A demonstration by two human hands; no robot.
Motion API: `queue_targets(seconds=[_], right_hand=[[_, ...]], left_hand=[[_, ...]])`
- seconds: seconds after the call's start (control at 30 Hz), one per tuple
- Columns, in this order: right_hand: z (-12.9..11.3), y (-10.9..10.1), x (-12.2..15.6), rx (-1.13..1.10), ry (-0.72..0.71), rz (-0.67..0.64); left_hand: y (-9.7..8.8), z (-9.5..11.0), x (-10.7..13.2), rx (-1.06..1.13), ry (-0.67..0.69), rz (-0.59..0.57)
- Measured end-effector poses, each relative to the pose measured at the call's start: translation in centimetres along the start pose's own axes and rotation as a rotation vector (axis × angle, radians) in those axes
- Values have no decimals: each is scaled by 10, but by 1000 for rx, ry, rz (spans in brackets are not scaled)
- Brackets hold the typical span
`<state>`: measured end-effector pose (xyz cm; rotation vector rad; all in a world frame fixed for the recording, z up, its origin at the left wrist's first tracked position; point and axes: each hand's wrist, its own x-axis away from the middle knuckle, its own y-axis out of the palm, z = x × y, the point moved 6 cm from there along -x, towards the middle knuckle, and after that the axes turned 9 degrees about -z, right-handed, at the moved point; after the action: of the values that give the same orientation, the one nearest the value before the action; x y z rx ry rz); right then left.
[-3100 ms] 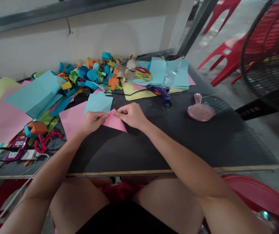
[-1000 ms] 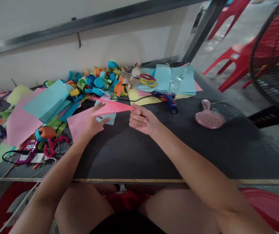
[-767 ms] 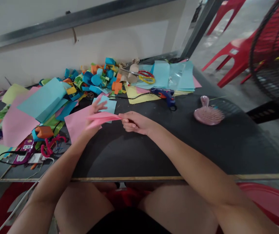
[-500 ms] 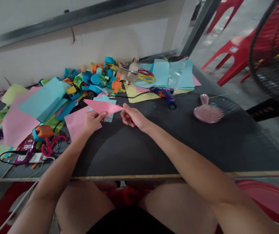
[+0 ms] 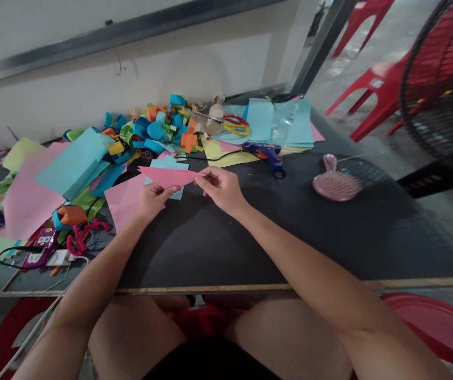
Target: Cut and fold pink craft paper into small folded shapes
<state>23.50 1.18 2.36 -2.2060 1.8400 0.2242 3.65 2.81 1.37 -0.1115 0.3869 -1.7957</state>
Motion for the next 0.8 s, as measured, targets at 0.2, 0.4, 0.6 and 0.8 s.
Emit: queue_targets(seconds=[0.2, 0.4, 0.6, 0.8], right_hand=[[-3, 1, 1, 5, -11, -33], [-6, 9, 1, -4, -27, -67], [-9, 18, 7, 52, -79, -43], [-10, 8, 3, 127, -62, 8]], left_hand=[[1, -5, -1, 58, -8, 3], [11, 7, 7, 95, -10, -19], [27, 17, 15, 145, 23, -55], [32, 14, 16, 224, -64, -27]])
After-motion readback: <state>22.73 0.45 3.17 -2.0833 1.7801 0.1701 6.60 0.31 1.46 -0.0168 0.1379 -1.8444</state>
